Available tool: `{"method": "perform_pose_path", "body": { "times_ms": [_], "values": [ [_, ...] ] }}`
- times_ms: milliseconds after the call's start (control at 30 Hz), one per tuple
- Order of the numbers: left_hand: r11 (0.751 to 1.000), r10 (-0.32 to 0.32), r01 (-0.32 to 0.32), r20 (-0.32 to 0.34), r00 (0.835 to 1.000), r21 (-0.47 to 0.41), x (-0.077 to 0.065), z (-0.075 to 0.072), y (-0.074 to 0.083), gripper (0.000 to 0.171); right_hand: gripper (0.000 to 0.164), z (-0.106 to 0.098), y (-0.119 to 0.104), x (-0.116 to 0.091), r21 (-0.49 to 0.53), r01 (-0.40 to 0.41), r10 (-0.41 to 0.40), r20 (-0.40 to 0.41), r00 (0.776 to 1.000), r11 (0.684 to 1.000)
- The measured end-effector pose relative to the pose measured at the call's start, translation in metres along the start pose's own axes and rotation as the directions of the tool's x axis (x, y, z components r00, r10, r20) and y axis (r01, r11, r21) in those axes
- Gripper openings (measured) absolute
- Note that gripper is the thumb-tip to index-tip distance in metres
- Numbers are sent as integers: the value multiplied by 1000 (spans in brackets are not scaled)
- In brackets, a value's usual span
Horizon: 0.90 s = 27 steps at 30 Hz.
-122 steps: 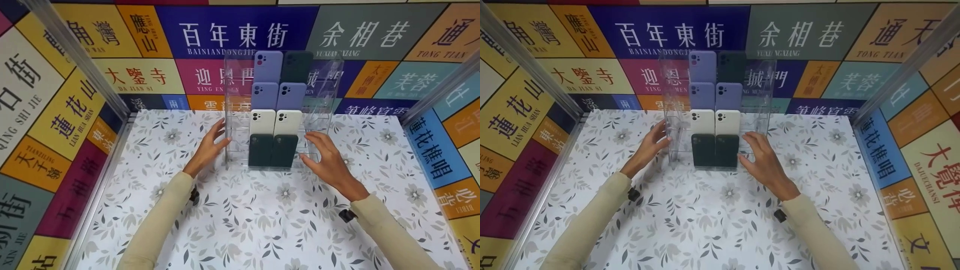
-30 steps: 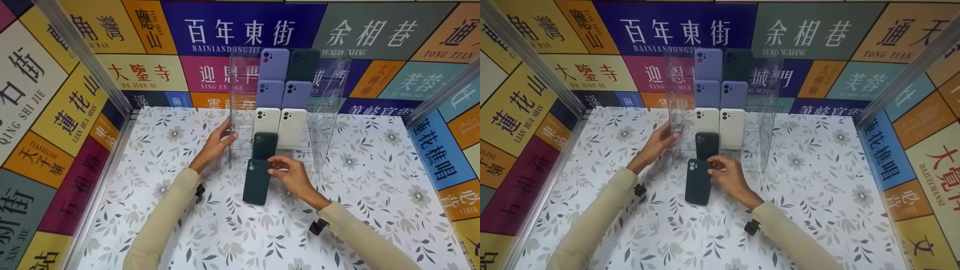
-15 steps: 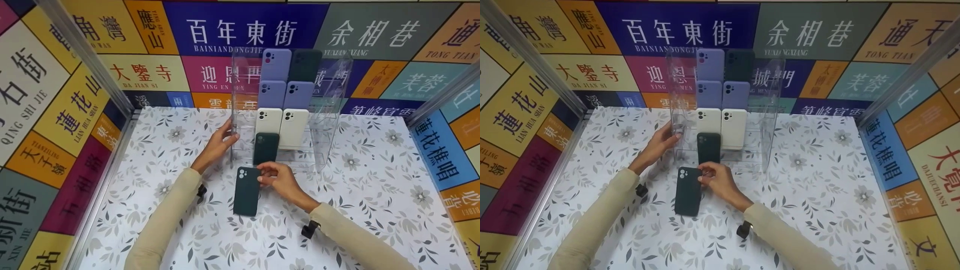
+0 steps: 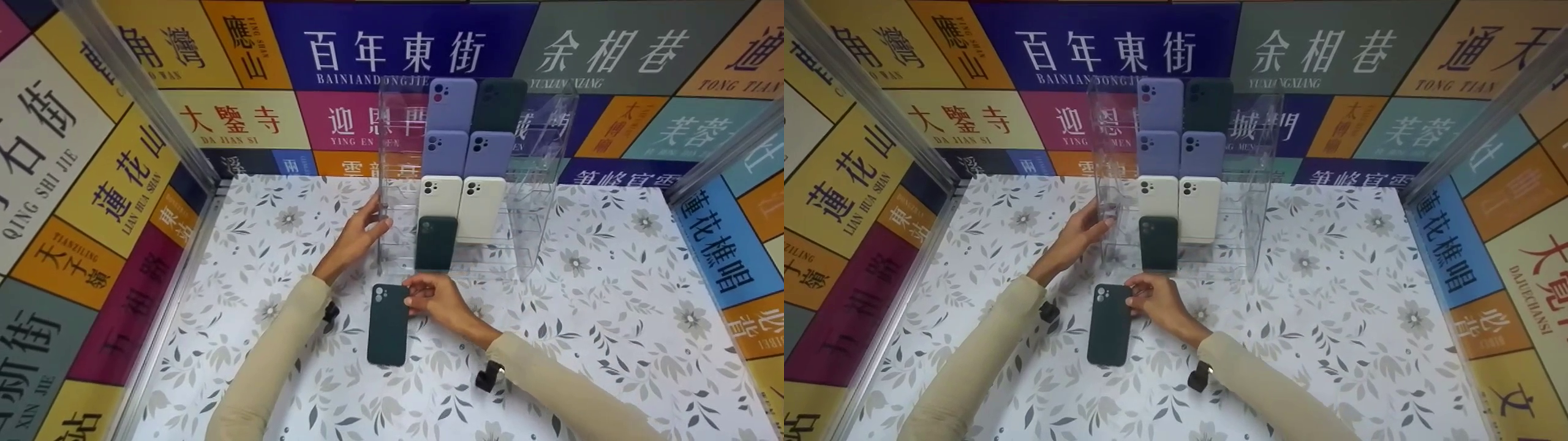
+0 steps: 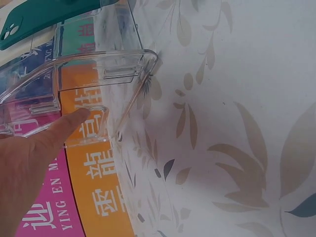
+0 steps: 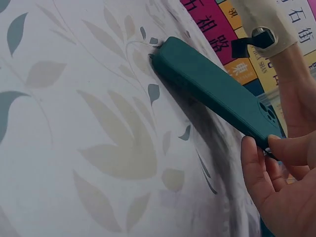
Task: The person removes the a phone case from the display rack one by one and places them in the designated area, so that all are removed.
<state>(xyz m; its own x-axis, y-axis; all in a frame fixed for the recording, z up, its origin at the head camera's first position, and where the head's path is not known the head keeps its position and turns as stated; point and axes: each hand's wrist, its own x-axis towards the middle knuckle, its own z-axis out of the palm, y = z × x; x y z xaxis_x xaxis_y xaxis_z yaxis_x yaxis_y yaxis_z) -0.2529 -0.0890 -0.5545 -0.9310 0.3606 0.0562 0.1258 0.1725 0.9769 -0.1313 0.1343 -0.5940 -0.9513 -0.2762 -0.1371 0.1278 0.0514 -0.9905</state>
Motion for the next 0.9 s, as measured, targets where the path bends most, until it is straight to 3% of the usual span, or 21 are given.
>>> {"method": "perform_pose_path", "body": {
  "times_ms": [500, 733, 900],
  "values": [
    [998, 48, -48, 3, 999, -31, 0, -1, -3, 76, 31, 21, 13, 8, -66, 6, -4, 27, 1000, 998],
    [1000, 22, -22, -5, 1000, -6, 1, 1, -3, 77, 33, 27, 13, 8, -108, -5, 4, -7, 1000, 994],
    [1000, 14, -14, -9, 1000, 4, 1, 1, -2, 77, 31, 29, 11, 7, -211, 35, -39, -16, 999, 977]
  ]
}}
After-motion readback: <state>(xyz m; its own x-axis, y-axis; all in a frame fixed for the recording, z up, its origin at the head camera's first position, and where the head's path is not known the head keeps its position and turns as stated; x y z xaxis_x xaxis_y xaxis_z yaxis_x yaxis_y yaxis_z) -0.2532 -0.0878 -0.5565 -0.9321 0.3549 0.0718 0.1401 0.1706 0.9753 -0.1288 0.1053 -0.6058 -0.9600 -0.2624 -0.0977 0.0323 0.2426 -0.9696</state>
